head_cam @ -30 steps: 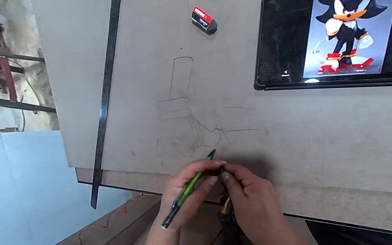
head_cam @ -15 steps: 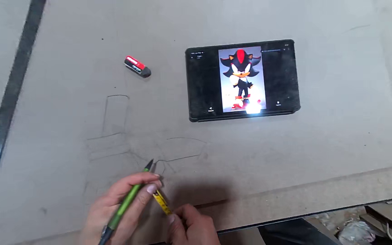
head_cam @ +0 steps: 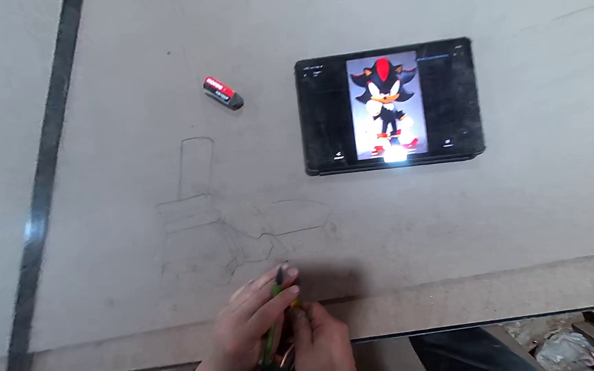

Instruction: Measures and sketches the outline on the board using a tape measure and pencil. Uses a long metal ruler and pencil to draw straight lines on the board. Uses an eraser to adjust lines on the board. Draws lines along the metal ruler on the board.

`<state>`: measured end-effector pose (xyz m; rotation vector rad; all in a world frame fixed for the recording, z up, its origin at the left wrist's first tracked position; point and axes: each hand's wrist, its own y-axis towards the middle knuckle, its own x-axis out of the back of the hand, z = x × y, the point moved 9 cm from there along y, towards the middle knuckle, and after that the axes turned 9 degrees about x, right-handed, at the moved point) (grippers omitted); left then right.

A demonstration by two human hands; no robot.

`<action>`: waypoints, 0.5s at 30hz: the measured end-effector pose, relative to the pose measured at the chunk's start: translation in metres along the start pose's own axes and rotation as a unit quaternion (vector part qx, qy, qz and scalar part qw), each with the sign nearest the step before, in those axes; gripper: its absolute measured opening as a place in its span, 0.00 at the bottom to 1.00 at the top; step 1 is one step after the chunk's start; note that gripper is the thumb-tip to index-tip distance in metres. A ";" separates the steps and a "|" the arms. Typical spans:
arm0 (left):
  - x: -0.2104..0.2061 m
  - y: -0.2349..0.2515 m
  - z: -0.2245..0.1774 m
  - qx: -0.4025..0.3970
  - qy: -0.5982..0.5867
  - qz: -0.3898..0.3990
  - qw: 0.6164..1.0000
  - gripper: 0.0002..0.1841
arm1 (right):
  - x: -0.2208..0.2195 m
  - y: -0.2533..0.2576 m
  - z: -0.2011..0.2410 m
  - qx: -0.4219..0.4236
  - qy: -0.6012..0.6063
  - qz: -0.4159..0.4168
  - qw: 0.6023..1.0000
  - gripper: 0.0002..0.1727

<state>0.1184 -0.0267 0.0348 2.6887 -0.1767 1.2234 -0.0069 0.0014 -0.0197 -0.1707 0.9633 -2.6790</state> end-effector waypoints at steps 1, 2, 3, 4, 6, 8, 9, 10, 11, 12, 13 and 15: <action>-0.002 -0.002 0.004 -0.002 0.006 0.019 1.000 0.16 | 0.000 0.000 -0.002 -0.009 -0.006 0.000 1.000 0.17; -0.003 -0.003 0.007 -0.009 0.017 0.037 0.999 0.17 | -0.001 0.001 -0.003 -0.010 -0.007 -0.005 1.000 0.17; -0.004 -0.003 0.011 -0.019 0.026 0.048 0.998 0.17 | -0.001 0.002 -0.004 -0.002 -0.002 -0.014 1.000 0.16; -0.005 -0.003 0.013 -0.032 0.035 0.056 0.997 0.17 | -0.001 0.002 -0.006 0.007 0.005 -0.021 1.000 0.16; -0.007 -0.005 0.017 -0.052 0.051 0.066 0.995 0.16 | -0.002 0.002 -0.010 0.017 0.020 -0.025 0.999 0.16; -0.008 -0.004 0.018 -0.053 0.049 0.070 0.995 0.15 | -0.004 -0.001 -0.011 0.024 0.032 -0.024 0.999 0.14; -0.008 -0.003 0.017 -0.048 0.046 0.072 0.995 0.15 | -0.005 -0.003 -0.011 0.026 0.032 -0.022 0.999 0.12; -0.008 -0.003 0.017 -0.041 0.044 0.074 0.995 0.14 | -0.006 -0.004 -0.011 0.026 0.027 -0.022 0.999 0.12; -0.009 -0.001 0.016 -0.037 0.043 0.076 0.995 0.14 | -0.006 -0.003 -0.010 0.026 0.020 -0.025 0.999 0.11; -0.010 0.000 0.015 -0.035 0.043 0.084 0.995 0.14 | -0.006 -0.002 -0.011 0.019 0.015 -0.028 0.999 0.12; -0.013 0.001 0.014 -0.034 0.042 0.092 0.994 0.16 | -0.006 0.000 -0.013 0.011 0.014 -0.032 0.999 0.12; -0.014 0.004 0.011 -0.036 0.034 0.096 0.994 0.18 | -0.004 0.001 -0.016 -0.006 0.020 -0.041 0.999 0.14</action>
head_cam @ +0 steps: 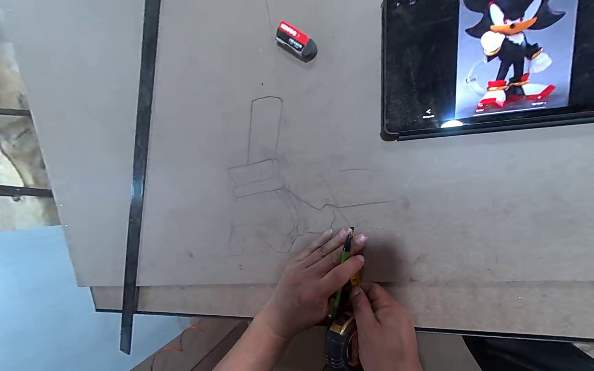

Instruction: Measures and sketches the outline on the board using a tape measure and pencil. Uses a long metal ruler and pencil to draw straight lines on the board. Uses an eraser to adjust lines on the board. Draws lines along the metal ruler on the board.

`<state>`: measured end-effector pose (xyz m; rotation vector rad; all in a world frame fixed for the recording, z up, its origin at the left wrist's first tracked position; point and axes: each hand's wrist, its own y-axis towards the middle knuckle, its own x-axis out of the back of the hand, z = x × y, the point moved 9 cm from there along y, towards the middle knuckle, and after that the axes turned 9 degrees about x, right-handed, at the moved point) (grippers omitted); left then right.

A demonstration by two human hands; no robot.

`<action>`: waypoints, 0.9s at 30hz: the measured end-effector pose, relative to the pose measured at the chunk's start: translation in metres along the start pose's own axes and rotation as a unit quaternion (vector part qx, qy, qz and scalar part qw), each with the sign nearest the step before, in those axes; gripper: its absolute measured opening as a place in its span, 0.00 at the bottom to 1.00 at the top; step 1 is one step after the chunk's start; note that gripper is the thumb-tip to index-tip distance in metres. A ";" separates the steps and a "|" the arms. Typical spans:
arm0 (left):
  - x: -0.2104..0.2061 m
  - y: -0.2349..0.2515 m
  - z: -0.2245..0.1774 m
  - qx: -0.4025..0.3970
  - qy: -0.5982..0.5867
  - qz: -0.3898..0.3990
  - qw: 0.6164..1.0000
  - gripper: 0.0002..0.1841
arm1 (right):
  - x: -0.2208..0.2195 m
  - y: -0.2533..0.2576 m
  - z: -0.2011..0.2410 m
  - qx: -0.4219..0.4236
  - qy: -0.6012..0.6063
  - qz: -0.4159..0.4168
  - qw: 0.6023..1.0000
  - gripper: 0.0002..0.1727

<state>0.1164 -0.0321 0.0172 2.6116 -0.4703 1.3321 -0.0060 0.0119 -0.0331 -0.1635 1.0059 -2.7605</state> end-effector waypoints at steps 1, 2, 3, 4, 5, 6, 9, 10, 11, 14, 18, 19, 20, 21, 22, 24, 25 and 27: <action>0.002 0.000 -0.001 -0.003 -0.008 -0.013 1.000 0.18 | 0.000 0.000 -0.001 -0.005 0.009 -0.003 1.000 0.14; 0.005 -0.001 -0.001 -0.005 -0.015 -0.034 0.999 0.17 | 0.001 -0.001 -0.001 -0.009 0.021 -0.007 1.000 0.14; 0.009 -0.003 -0.002 -0.005 -0.021 -0.061 0.998 0.16 | 0.001 -0.001 -0.001 -0.011 0.036 -0.009 0.999 0.14; 0.011 -0.006 -0.001 -0.005 -0.022 -0.081 0.996 0.16 | 0.000 -0.001 -0.001 -0.014 0.048 -0.010 0.999 0.14; 0.012 -0.007 -0.001 -0.006 -0.022 -0.095 0.995 0.15 | 0.000 -0.001 -0.002 -0.017 0.056 -0.011 0.998 0.14; 0.012 -0.008 0.000 -0.006 -0.021 -0.098 0.995 0.15 | -0.001 -0.001 -0.002 -0.020 0.061 -0.011 0.998 0.14; 0.016 -0.008 0.004 0.026 -0.075 -0.104 0.991 0.15 | -0.003 -0.002 -0.003 -0.033 0.088 -0.009 0.996 0.14; 0.022 -0.007 0.007 0.053 -0.112 -0.116 0.985 0.14 | -0.004 -0.003 -0.003 -0.040 0.105 -0.003 0.994 0.14; 0.030 -0.005 0.011 0.087 -0.145 -0.133 0.977 0.15 | -0.005 -0.003 -0.003 -0.047 0.125 0.002 0.991 0.14; 0.048 0.009 0.023 0.151 -0.252 -0.165 0.941 0.19 | -0.006 -0.004 -0.003 -0.057 0.142 0.007 0.988 0.14; 0.043 0.029 0.038 0.224 -0.347 -0.137 0.900 0.13 | -0.006 -0.004 -0.002 -0.053 0.141 0.005 0.989 0.14; 0.041 0.032 0.040 0.235 -0.348 -0.136 0.898 0.12 | -0.006 -0.004 -0.002 -0.053 0.145 0.004 0.988 0.14; 0.040 0.035 0.040 0.242 -0.343 -0.141 0.897 0.11 | -0.006 -0.004 -0.002 -0.054 0.149 0.003 0.987 0.14; 0.041 0.037 0.040 0.248 -0.334 -0.150 0.897 0.11 | -0.006 -0.004 -0.002 -0.057 0.151 0.002 0.987 0.13; 0.041 0.038 0.040 0.250 -0.327 -0.161 0.897 0.11 | -0.006 -0.004 -0.002 -0.060 0.151 0.002 0.987 0.13; 0.042 0.040 0.038 0.252 -0.316 -0.178 0.897 0.12 | -0.007 -0.004 -0.003 -0.065 0.150 0.004 0.987 0.13; 0.042 0.040 0.038 0.251 -0.311 -0.185 0.898 0.12 | -0.007 -0.004 -0.003 -0.065 0.150 0.006 0.986 0.13; 0.042 0.040 0.036 0.243 -0.295 -0.191 0.904 0.12 | -0.007 -0.004 -0.002 -0.064 0.154 0.006 0.986 0.13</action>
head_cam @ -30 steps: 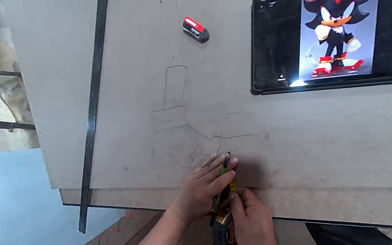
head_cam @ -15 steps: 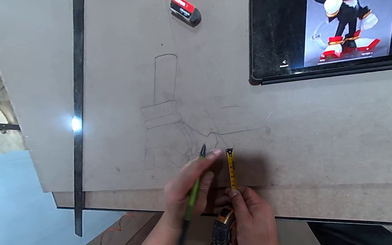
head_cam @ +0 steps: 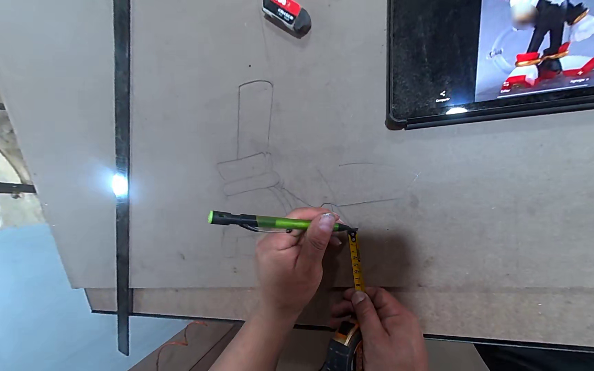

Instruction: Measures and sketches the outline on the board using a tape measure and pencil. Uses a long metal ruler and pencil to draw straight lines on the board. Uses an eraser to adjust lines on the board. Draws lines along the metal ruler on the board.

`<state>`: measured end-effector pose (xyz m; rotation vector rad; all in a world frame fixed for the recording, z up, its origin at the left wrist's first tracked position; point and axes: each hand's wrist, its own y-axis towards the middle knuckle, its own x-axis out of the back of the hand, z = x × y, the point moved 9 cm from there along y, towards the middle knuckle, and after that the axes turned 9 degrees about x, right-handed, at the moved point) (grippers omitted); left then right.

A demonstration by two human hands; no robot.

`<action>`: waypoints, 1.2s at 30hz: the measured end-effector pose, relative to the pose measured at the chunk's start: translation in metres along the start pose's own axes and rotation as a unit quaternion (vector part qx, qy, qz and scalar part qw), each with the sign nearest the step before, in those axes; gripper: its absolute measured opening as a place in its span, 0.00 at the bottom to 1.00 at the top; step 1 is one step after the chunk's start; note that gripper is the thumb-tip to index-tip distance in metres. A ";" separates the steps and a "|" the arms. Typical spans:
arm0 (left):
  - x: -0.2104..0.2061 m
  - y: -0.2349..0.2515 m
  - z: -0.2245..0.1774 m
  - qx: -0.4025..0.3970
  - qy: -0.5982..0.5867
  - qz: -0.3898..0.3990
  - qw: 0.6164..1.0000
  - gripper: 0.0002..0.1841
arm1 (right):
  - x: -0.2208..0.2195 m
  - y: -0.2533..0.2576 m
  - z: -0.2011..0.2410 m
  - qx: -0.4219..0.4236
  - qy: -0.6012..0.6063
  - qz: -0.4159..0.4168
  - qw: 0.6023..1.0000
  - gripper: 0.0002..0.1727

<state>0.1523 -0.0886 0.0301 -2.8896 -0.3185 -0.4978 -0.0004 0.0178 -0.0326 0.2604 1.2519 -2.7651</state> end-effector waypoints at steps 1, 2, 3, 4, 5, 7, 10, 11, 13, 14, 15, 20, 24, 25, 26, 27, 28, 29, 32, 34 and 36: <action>-0.001 0.000 -0.001 -0.011 0.013 0.002 1.000 0.11 | 0.000 0.000 0.000 0.000 0.002 -0.001 1.000 0.13; -0.002 0.000 -0.003 -0.023 0.028 0.006 0.999 0.11 | 0.000 0.000 0.001 -0.002 0.004 -0.002 1.000 0.13; -0.004 0.000 -0.004 -0.035 0.044 0.011 0.998 0.10 | 0.000 0.000 0.001 -0.005 0.004 -0.003 1.000 0.13; -0.005 0.000 -0.007 -0.045 0.060 0.016 0.997 0.10 | 0.000 0.000 0.001 -0.008 0.003 -0.003 1.000 0.13; -0.006 0.001 -0.009 -0.052 0.077 0.021 0.995 0.09 | 0.000 0.000 0.001 -0.009 0.001 -0.003 1.000 0.13; -0.008 0.002 -0.013 -0.052 0.127 0.030 0.990 0.08 | 0.001 0.000 0.000 -0.009 -0.001 -0.002 1.000 0.13; -0.012 0.004 -0.014 -0.043 0.197 0.052 0.978 0.07 | 0.001 0.000 0.000 -0.003 -0.001 -0.003 1.000 0.12; -0.014 0.004 -0.013 -0.042 0.207 0.061 0.976 0.08 | 0.001 0.000 0.000 -0.003 -0.001 -0.002 1.000 0.13; -0.017 0.005 -0.010 -0.036 0.217 0.077 0.973 0.08 | 0.001 0.000 0.001 0.001 -0.002 -0.004 1.000 0.13; -0.019 0.005 -0.010 -0.031 0.222 0.083 0.971 0.08 | 0.001 0.000 0.001 0.004 -0.002 -0.004 1.000 0.13; -0.020 0.005 -0.009 -0.027 0.223 0.086 0.971 0.07 | 0.001 0.001 0.001 0.007 -0.003 -0.002 1.000 0.13; -0.022 0.004 -0.013 -0.019 0.246 0.081 0.966 0.05 | 0.004 0.001 0.003 0.010 -0.011 0.002 1.000 0.12; -0.025 0.005 -0.012 -0.016 0.246 0.077 0.966 0.05 | 0.012 0.001 0.004 0.011 0.002 0.001 1.000 0.13; -0.026 0.005 -0.011 -0.015 0.238 0.078 0.968 0.05 | 0.014 0.001 0.005 0.009 0.003 0.002 1.000 0.13; -0.029 0.006 -0.011 -0.015 0.235 0.080 0.969 0.05 | 0.016 0.002 0.005 0.009 0.003 0.003 1.000 0.13; -0.032 0.006 -0.011 -0.015 0.234 0.081 0.969 0.05 | 0.018 0.002 0.005 0.010 0.003 0.003 1.000 0.13; -0.035 0.006 -0.012 -0.014 0.234 0.081 0.969 0.05 | 0.020 0.002 0.006 0.011 0.002 0.001 1.000 0.13; -0.038 0.007 -0.013 -0.014 0.233 0.083 0.969 0.05 | 0.023 0.002 0.006 0.011 0.002 0.000 1.000 0.13; -0.048 0.007 -0.016 -0.017 0.236 0.088 0.968 0.05 | 0.032 0.002 0.009 0.016 0.014 -0.005 1.000 0.13; -0.055 0.008 -0.018 -0.019 0.231 0.093 0.968 0.04 | 0.040 0.002 0.010 0.016 0.020 -0.008 1.000 0.13; -0.064 0.009 -0.022 -0.023 0.230 0.097 0.968 0.04 | 0.047 0.002 0.011 0.012 0.020 -0.012 1.000 0.13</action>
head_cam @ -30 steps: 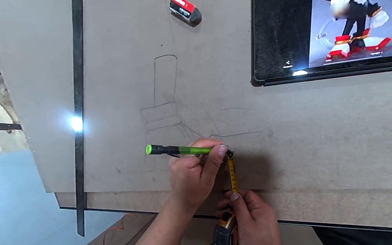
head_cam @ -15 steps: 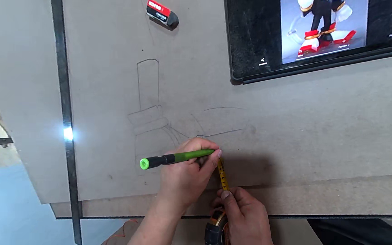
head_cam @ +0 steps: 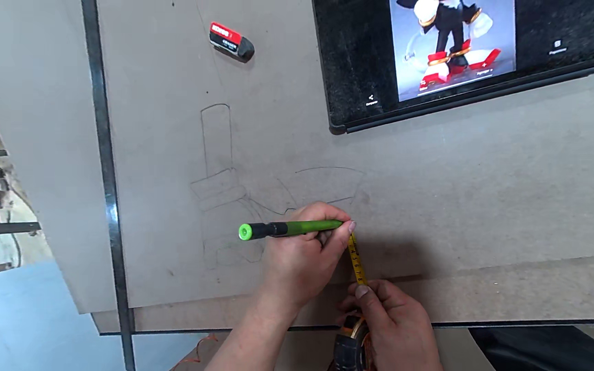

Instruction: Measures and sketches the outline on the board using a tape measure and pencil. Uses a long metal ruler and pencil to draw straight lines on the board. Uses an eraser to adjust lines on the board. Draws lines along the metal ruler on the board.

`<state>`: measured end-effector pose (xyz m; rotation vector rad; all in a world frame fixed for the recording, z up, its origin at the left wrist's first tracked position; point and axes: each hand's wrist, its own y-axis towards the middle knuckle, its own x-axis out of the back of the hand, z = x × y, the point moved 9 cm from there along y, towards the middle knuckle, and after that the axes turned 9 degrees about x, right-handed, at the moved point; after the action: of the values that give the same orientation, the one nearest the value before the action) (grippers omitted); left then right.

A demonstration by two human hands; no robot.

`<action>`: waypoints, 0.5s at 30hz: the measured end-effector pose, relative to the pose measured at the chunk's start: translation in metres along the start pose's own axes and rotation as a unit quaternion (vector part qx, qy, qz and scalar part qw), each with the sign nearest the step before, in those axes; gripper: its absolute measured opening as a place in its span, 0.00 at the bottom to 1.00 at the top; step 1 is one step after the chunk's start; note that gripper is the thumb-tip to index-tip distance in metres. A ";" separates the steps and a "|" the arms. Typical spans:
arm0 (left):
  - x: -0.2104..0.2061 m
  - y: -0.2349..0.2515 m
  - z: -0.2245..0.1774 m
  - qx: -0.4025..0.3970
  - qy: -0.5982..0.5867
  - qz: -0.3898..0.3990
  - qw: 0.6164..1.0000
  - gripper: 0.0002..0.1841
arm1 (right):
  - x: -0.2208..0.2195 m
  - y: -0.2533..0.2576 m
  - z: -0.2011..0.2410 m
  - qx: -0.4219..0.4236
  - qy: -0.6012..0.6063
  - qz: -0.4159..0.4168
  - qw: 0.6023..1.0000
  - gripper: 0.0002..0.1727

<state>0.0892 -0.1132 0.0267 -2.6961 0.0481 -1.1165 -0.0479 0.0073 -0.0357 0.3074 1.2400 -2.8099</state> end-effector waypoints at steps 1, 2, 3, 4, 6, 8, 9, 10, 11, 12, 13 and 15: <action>-0.003 0.001 -0.004 -0.004 0.001 0.002 1.000 0.04 | 0.004 0.000 0.001 0.000 0.000 -0.003 1.000 0.13; -0.007 0.003 -0.008 -0.009 0.000 0.004 1.000 0.04 | 0.008 0.000 0.002 0.003 0.001 -0.005 1.000 0.13; -0.010 0.004 -0.012 -0.014 0.000 0.004 1.000 0.04 | 0.011 0.000 0.004 0.006 0.002 -0.008 1.000 0.13; -0.013 0.005 -0.016 -0.020 -0.001 0.006 1.000 0.04 | 0.015 0.000 0.005 0.011 0.004 -0.010 1.000 0.13; -0.018 0.007 -0.022 -0.026 -0.001 0.010 1.000 0.04 | 0.023 0.000 0.008 0.018 0.000 -0.013 1.000 0.13; -0.023 0.009 -0.028 -0.032 -0.002 0.012 0.999 0.04 | 0.031 0.000 0.011 0.018 -0.002 -0.014 1.000 0.12; -0.025 0.009 -0.030 -0.034 -0.001 0.012 0.999 0.04 | 0.034 0.000 0.012 0.017 -0.001 -0.015 1.000 0.12; -0.026 0.010 -0.032 -0.037 0.000 0.013 0.999 0.04 | 0.035 0.001 0.012 0.016 0.000 -0.013 1.000 0.12; -0.027 0.010 -0.034 -0.042 0.000 0.015 0.999 0.04 | 0.036 0.001 0.012 0.015 -0.001 -0.011 1.000 0.13; -0.027 0.010 -0.034 -0.045 -0.002 0.016 0.999 0.04 | 0.036 0.001 0.012 0.015 -0.001 -0.010 1.000 0.13; -0.027 0.010 -0.034 -0.044 -0.005 0.018 0.999 0.04 | 0.036 0.001 0.012 0.014 -0.002 -0.009 1.000 0.13; -0.026 0.010 -0.032 -0.033 -0.011 0.023 0.999 0.04 | 0.035 0.001 0.012 0.014 -0.002 -0.012 1.000 0.13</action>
<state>0.0485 -0.1264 0.0280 -2.7502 0.1443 -1.0917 -0.0844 -0.0013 -0.0354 0.2902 1.2139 -2.8480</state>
